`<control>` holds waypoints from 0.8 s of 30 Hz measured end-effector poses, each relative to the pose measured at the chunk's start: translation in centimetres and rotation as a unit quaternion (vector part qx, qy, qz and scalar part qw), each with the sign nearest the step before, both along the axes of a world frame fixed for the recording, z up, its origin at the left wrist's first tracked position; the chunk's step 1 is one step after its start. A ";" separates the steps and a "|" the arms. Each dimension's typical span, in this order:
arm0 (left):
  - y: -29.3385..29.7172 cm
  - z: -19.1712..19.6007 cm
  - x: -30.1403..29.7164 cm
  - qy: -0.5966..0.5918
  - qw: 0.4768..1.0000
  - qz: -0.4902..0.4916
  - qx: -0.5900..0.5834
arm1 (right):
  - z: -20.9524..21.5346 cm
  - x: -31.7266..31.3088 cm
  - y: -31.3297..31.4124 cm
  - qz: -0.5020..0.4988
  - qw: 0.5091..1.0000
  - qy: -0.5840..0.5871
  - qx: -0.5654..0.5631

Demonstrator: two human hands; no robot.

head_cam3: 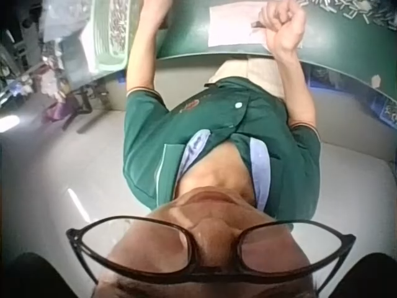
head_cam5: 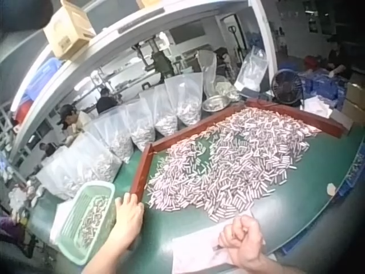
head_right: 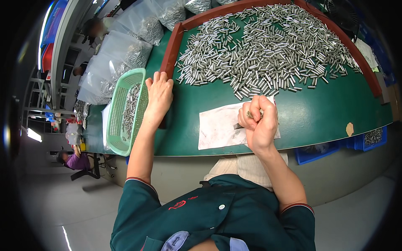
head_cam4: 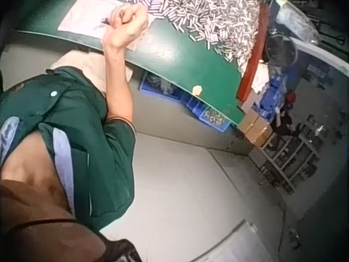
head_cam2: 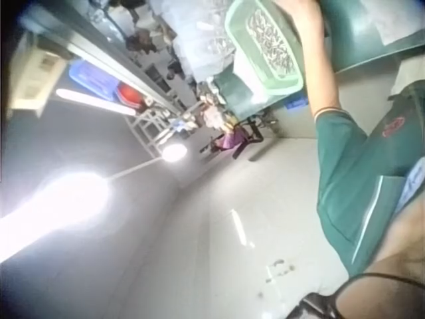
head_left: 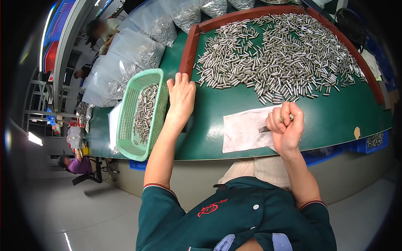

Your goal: Inspecting and sorting small metal cylindrical components at a workbench.

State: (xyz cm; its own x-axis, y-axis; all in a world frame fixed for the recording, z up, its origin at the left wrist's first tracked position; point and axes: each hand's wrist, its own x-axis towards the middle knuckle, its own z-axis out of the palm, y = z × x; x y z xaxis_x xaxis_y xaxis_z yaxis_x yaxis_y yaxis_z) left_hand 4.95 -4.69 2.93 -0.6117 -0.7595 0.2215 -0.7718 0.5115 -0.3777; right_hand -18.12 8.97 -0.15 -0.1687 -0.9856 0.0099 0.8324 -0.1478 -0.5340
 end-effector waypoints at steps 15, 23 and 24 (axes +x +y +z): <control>4.8 -0.8 -6.5 0.692 0.495 0.008 0.525 | -0.3 0.0 -0.2 -0.009 1.000 -0.011 -0.003; 5.0 -2.5 -5.5 0.719 0.346 -0.008 0.602 | -0.4 -0.1 -0.1 -0.003 1.000 -0.018 0.004; 5.0 -2.6 -5.3 0.716 0.330 0.000 0.615 | -0.3 -0.2 -0.1 -0.003 1.000 -0.016 0.008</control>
State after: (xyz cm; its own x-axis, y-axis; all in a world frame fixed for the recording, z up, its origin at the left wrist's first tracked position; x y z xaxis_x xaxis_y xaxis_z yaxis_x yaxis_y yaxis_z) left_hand -0.33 0.32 0.33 -0.5481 -0.8139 -0.1924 0.2919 -0.4018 0.8680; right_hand -18.29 8.90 -0.41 -0.1736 -0.9847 -0.0117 0.8481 -0.1434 -0.5101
